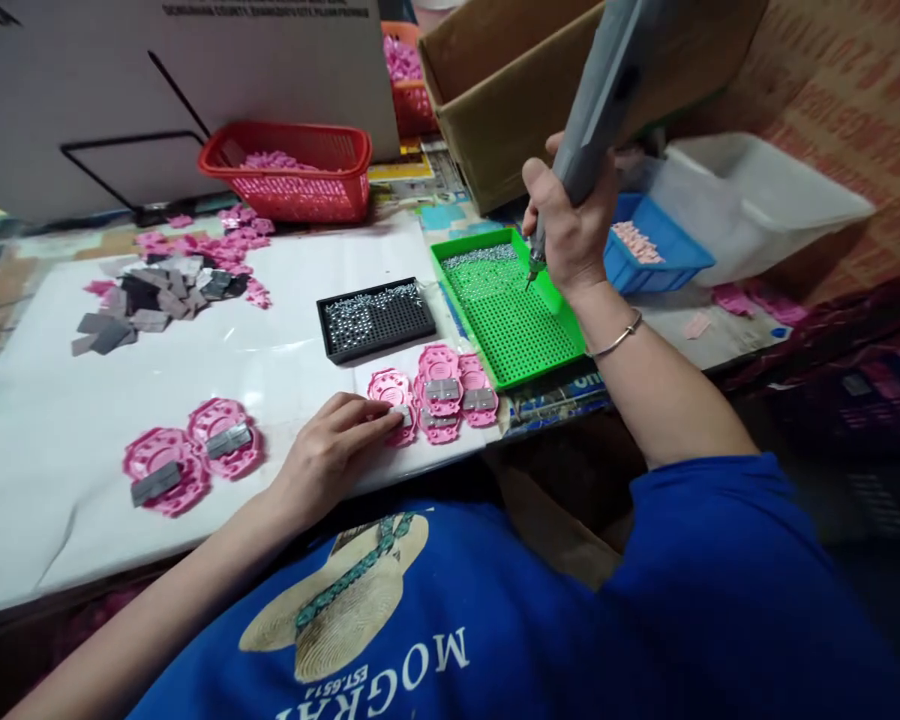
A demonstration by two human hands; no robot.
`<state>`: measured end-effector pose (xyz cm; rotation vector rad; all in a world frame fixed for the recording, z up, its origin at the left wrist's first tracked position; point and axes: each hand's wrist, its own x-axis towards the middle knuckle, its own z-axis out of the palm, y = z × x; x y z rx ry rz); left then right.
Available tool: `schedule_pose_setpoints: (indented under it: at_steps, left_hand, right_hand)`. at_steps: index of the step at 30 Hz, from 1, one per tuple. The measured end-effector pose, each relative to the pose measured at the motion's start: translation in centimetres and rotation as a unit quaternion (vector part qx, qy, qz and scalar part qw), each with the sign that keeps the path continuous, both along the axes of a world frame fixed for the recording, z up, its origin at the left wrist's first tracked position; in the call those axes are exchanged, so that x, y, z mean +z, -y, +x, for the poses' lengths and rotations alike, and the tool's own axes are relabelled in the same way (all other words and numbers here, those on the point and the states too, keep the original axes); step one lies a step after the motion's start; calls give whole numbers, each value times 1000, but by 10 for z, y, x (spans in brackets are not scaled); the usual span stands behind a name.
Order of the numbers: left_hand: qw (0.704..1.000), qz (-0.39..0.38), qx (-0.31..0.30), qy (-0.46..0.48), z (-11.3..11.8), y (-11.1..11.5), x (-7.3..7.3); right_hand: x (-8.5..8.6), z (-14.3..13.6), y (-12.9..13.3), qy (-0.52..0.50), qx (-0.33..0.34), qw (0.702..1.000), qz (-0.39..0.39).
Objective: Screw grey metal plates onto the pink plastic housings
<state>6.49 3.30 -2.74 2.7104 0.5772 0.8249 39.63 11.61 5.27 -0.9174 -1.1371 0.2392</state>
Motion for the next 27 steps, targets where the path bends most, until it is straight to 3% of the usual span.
schedule_pose_setpoints:
  at_steps: [4,12,27]
  left_hand:
    - [1000,4,0,8,3,1,-1]
    - [1000,-1,-2,7,1,0,-1]
    - [1000,3,1,16,2,1,-2]
  right_hand:
    - [-12,17,-14,-17,-15,999,-31]
    - [-19,12,-17,-57,7,988,-146]
    - [-36,21,-27,-97,44,989,-104]
